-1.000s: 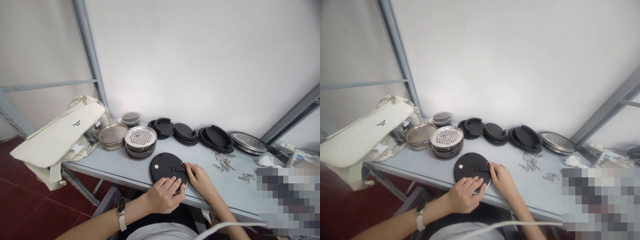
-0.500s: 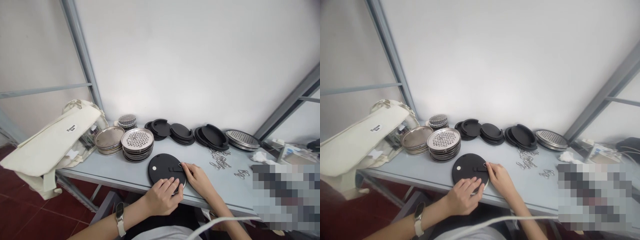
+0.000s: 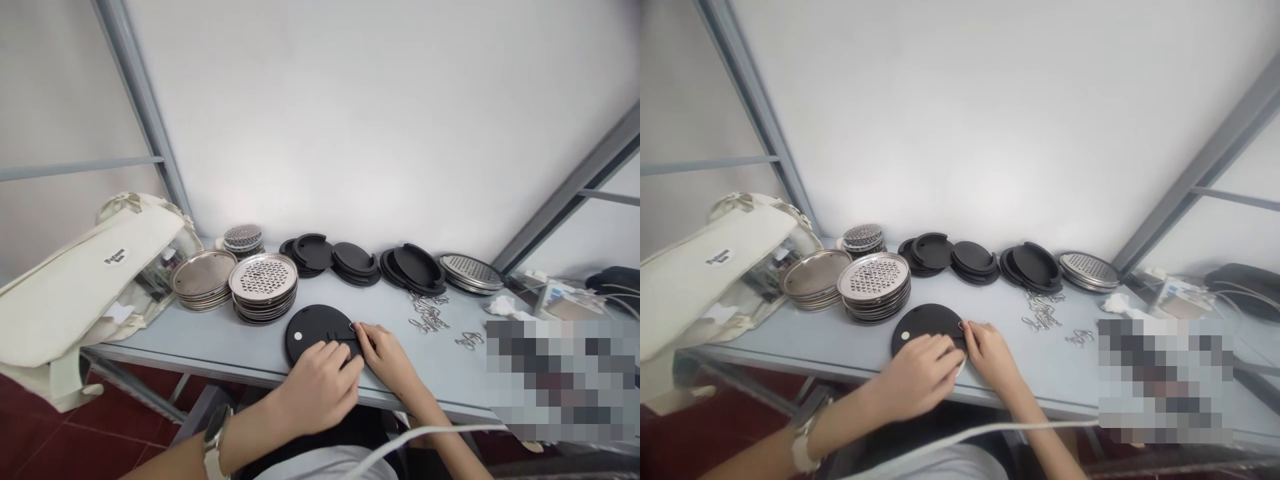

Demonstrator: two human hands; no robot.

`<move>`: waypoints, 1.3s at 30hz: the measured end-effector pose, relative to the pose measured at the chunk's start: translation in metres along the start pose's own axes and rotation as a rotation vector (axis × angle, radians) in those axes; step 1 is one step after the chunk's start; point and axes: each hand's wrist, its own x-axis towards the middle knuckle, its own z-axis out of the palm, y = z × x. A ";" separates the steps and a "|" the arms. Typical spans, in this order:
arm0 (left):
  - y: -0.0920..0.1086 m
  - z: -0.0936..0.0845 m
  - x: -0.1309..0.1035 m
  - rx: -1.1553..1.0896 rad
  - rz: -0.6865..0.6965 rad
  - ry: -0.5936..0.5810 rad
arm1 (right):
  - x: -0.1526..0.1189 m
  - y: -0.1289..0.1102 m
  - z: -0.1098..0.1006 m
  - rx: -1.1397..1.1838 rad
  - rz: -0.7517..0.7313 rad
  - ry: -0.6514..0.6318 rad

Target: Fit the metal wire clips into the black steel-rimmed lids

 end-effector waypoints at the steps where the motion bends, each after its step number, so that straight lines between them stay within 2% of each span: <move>1: -0.007 -0.006 0.009 -0.009 0.040 -0.028 | 0.000 0.000 0.000 -0.001 -0.001 -0.011; 3: -0.024 -0.012 0.030 -0.038 0.118 -0.053 | 0.000 0.001 -0.001 0.007 -0.009 -0.025; 6: -0.046 -0.010 0.059 -0.139 0.230 -0.143 | 0.000 0.002 0.000 0.009 0.006 -0.013; 9: -0.057 -0.004 0.080 -0.142 0.311 -0.181 | 0.000 0.002 0.001 0.018 0.054 0.003; 12: -0.061 0.003 0.089 -0.099 0.418 -0.193 | -0.002 0.002 0.000 0.078 0.083 0.013; 15: -0.066 0.009 0.089 -0.107 0.455 -0.204 | -0.005 0.002 -0.002 0.155 0.081 0.001; 25: -0.068 0.020 0.078 -0.117 0.304 -0.159 | -0.001 0.004 -0.003 0.401 0.125 -0.013; 34: -0.067 0.023 0.074 -0.133 0.283 -0.139 | -0.002 0.004 -0.004 0.383 0.088 0.048; 39: -0.068 0.020 0.075 -0.142 0.330 -0.139 | -0.002 0.007 -0.001 0.388 0.090 0.041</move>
